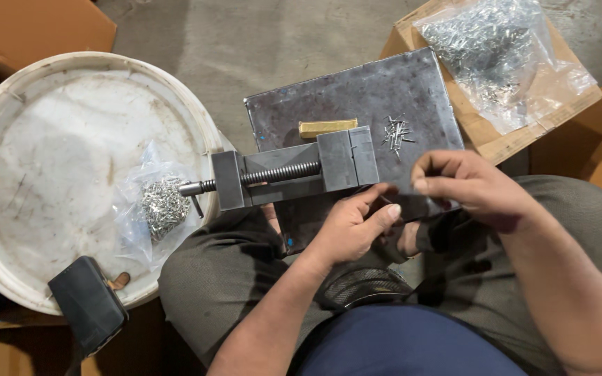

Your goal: The person sits cross-legged on the floor and uses a bench vise to bend small metal pins. They place the pins into the vise jaws, tighten the screw to bend them, and then remove the bent pieces. The person also uses a small wooden block to tap the vise mechanism.

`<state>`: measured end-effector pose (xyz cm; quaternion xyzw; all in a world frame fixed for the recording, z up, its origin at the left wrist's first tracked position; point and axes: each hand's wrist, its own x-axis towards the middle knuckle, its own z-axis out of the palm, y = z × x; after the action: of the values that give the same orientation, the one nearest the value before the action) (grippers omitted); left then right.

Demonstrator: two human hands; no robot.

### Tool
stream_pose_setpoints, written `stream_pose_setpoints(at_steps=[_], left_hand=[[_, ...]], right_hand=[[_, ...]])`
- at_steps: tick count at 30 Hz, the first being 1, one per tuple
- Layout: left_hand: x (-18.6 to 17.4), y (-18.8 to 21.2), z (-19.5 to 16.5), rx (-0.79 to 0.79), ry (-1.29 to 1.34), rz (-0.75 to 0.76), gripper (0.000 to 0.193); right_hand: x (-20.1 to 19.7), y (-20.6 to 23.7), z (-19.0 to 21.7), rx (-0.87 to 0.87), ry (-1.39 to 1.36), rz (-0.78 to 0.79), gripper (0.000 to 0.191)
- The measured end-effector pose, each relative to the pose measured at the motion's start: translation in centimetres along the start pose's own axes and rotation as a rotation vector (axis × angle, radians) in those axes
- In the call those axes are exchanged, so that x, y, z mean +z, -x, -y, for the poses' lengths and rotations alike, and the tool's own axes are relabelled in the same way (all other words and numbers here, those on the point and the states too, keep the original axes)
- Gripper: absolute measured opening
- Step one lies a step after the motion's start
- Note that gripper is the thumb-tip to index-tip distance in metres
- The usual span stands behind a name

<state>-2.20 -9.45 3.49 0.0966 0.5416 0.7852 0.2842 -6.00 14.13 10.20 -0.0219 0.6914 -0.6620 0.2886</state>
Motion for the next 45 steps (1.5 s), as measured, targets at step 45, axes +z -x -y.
stream_pose_setpoints(at_steps=[45], left_hand=[[-0.5, -0.5, 1.1, -0.035, 0.279, 0.007, 0.019]], right_hand=[[6.4, -5.6, 6.3, -0.726, 1.055, -0.302, 0.012]])
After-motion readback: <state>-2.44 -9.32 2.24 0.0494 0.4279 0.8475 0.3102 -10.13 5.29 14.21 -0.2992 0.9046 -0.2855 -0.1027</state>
